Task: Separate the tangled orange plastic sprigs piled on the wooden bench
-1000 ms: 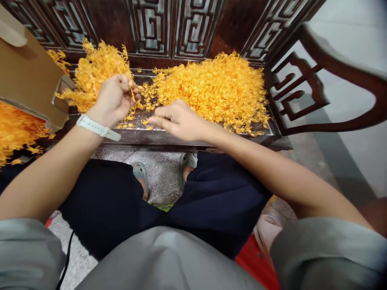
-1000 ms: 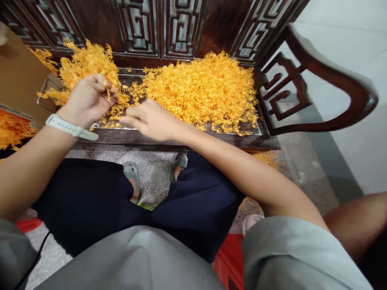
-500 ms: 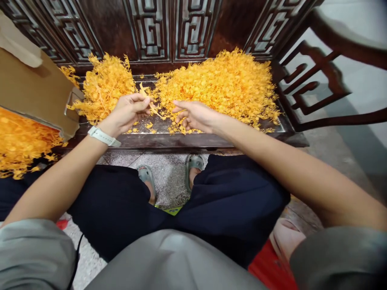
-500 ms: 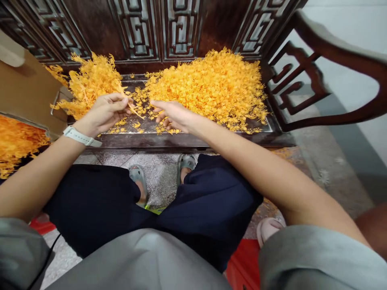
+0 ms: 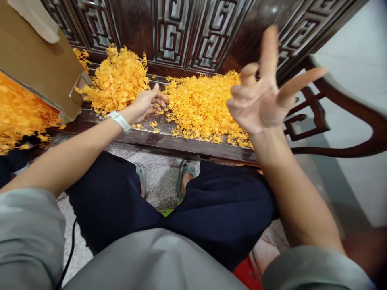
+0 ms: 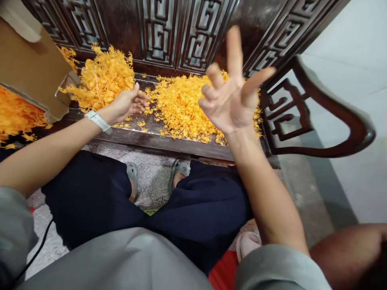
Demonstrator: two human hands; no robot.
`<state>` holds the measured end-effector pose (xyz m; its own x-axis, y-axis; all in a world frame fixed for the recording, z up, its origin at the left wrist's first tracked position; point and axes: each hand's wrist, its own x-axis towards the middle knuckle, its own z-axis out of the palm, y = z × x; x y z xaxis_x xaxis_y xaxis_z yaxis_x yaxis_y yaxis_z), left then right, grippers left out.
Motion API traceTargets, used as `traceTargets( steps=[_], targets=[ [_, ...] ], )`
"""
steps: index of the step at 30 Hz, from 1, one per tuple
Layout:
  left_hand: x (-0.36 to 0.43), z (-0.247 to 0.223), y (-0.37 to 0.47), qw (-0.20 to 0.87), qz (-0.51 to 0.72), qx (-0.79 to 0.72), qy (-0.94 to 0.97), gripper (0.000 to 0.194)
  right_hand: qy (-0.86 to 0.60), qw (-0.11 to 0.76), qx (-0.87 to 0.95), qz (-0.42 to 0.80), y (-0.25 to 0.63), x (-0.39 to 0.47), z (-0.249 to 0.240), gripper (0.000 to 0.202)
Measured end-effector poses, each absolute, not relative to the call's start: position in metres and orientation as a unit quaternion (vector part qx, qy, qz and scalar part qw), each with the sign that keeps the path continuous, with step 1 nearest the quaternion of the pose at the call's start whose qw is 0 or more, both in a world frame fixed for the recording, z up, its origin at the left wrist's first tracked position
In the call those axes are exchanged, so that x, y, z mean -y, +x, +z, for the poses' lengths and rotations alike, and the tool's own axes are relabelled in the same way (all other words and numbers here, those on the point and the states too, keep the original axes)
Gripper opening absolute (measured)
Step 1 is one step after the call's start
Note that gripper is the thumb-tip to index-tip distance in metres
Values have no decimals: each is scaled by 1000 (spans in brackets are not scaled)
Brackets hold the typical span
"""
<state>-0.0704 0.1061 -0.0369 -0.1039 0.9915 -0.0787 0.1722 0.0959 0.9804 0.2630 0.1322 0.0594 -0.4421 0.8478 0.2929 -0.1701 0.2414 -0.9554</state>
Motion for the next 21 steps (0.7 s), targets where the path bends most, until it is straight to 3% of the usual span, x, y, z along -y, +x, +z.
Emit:
traceTargets(
  steps=[4, 8, 12, 17, 19, 21],
  targets=[
    [-115, -67, -101, 349, 395, -654, 543, 22, -316, 284, 656, 624, 252, -120, 37, 43],
    [-116, -76, -114, 250, 273, -663, 651, 10, -308, 221, 629, 678, 236, -120, 12, 41],
    [-116, -65, -123, 121, 273, -653, 696, 33, -327, 189, 619, 689, 232, -125, 0, 40],
    [-119, -58, -147, 20, 252, -758, 602, 64, -309, 173, 629, 693, 209, -130, -7, 39],
    [-117, -61, -155, 18, 211, -787, 579, 60, -295, 150, 648, 686, 185, -134, -13, 34],
    [-113, -64, -159, 29, 207, -792, 574, 43, -289, 132, 681, 660, 154, -139, -22, 26]
  ],
)
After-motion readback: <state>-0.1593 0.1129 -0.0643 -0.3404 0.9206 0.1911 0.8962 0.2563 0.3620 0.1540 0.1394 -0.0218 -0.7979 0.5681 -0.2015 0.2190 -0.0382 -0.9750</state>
